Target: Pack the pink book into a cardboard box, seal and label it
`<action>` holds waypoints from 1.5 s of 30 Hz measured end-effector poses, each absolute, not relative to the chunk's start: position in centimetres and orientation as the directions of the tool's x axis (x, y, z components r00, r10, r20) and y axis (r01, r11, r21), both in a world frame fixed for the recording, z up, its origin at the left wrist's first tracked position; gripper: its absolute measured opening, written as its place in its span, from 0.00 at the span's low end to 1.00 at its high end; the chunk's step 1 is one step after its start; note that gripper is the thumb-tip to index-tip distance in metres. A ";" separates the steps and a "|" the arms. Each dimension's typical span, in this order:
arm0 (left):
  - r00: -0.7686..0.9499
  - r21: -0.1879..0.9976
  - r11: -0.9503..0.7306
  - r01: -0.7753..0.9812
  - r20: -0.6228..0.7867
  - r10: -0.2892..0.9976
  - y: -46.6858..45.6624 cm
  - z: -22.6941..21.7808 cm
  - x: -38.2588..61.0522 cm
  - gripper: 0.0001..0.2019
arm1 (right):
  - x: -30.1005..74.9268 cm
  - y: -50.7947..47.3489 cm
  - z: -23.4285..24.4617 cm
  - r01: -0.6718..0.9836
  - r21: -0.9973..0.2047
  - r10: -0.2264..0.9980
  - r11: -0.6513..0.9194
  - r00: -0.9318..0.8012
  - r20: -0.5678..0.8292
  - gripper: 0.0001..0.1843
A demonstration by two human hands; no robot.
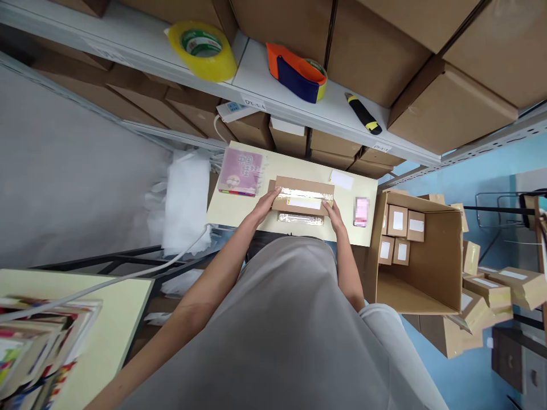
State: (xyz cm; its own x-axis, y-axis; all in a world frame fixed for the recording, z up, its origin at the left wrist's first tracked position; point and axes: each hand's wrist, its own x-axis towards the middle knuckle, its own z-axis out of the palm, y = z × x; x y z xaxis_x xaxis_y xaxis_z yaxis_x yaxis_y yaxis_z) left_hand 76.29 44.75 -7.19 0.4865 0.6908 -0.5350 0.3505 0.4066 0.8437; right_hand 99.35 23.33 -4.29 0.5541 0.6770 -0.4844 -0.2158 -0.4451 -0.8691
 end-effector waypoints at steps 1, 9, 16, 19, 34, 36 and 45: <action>0.482 0.823 0.442 0.357 -0.567 0.668 45.0 -7.1 76.4 0.38 | 99.8 23.5 -4.3 -0.222 -0.847 0.655 -0.483 0.551 -0.518 0.40; 0.431 0.837 0.418 0.354 -0.543 0.721 46.2 -7.3 77.0 0.32 | 101.1 23.9 -3.5 -0.210 -0.799 0.629 -0.564 0.517 -0.580 0.40; 0.390 0.877 0.379 0.296 -0.473 0.790 46.1 -7.5 77.9 0.27 | 99.8 25.2 -3.0 -0.237 -0.794 0.550 -0.559 0.611 -0.570 0.39; 0.373 0.865 0.402 0.299 -0.494 0.786 46.2 -7.2 78.0 0.23 | 99.2 25.8 -2.8 -0.241 -0.786 0.497 -0.569 0.661 -0.562 0.36; 0.494 0.899 0.434 0.058 -0.403 0.770 46.2 -9.3 78.6 0.31 | 93.1 19.4 1.5 -0.068 -0.689 0.386 -0.721 0.787 -0.481 0.37; 0.505 0.897 0.440 0.032 -0.395 0.768 46.2 -9.8 78.7 0.33 | 92.5 18.6 2.2 -0.007 -0.679 0.418 -0.734 0.783 -0.460 0.38; 0.433 0.908 0.411 0.081 -0.403 0.806 43.2 -9.0 78.9 0.24 | 93.6 21.5 4.8 0.546 -0.381 0.660 -0.746 0.682 -0.315 0.30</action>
State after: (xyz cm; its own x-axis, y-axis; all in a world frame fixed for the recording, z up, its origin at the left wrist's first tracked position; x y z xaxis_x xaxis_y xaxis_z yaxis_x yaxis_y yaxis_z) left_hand 78.87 43.25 -8.97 0.4335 0.8060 -0.4031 0.0812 0.4106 0.9082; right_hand 93.56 21.51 4.76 0.6819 0.6603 -0.3147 0.5464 -0.7458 -0.3811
